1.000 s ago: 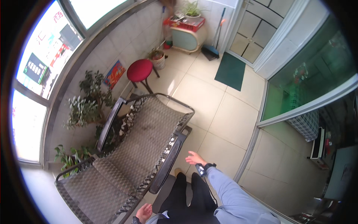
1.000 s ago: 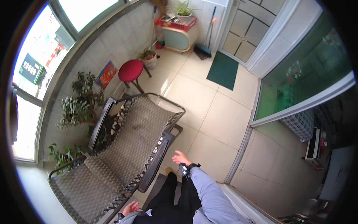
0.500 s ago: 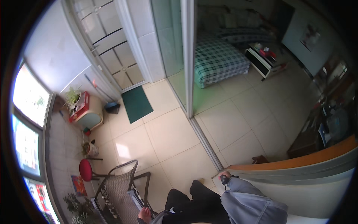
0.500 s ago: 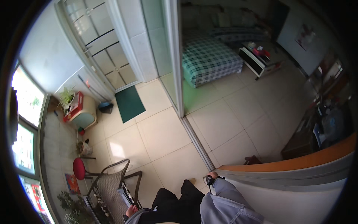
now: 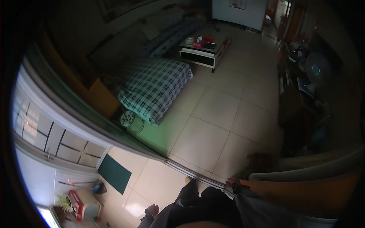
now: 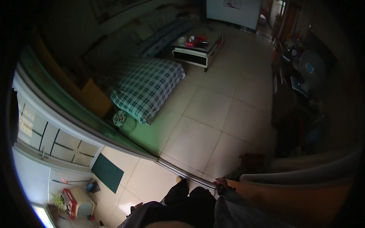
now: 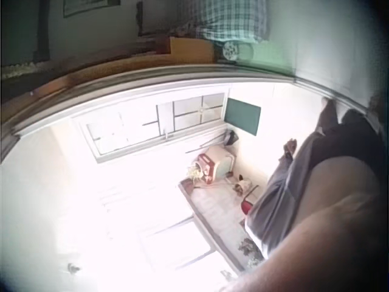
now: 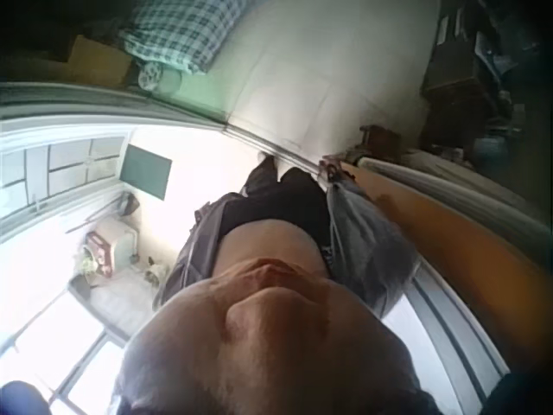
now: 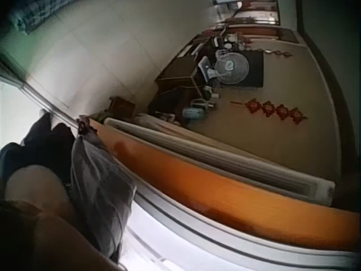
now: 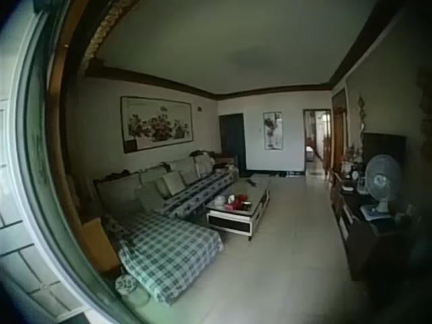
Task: Hand-washing a black garment in a washbasin.
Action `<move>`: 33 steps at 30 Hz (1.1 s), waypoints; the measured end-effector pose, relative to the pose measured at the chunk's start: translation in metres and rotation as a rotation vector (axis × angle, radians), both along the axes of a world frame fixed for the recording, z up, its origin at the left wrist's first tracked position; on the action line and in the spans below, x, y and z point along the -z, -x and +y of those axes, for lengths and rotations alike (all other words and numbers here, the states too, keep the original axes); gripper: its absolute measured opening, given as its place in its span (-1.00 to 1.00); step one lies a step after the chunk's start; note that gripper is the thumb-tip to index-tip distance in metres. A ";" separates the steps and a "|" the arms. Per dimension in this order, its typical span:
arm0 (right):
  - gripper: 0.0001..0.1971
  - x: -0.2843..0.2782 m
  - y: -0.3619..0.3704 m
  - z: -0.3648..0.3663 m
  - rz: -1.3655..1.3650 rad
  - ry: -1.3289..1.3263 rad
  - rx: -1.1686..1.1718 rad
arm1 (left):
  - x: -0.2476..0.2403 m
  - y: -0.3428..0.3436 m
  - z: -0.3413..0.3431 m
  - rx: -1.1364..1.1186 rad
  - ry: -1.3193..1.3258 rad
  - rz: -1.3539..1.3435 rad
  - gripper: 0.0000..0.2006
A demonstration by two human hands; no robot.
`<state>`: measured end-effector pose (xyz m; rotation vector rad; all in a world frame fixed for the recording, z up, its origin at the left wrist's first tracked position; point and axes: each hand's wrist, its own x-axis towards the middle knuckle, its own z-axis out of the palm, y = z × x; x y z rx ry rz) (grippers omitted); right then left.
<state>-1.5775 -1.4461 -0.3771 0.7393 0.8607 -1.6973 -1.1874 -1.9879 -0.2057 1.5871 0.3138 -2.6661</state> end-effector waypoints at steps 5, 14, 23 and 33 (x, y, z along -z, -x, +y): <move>-0.68 -0.098 0.001 -0.031 0.036 -0.051 0.439 | -0.015 0.227 -0.108 0.705 0.754 -0.355 -0.81; -0.61 -0.072 0.077 -0.060 0.260 -0.444 0.522 | -0.099 0.654 -0.077 1.167 1.164 0.177 -0.63; -0.58 -0.065 0.466 -0.019 1.014 -0.228 0.100 | -0.029 0.851 -0.068 1.369 0.619 0.202 -0.56; -0.85 -0.079 0.703 0.015 0.164 0.019 0.890 | 0.008 1.169 -0.095 1.389 0.723 0.155 -0.65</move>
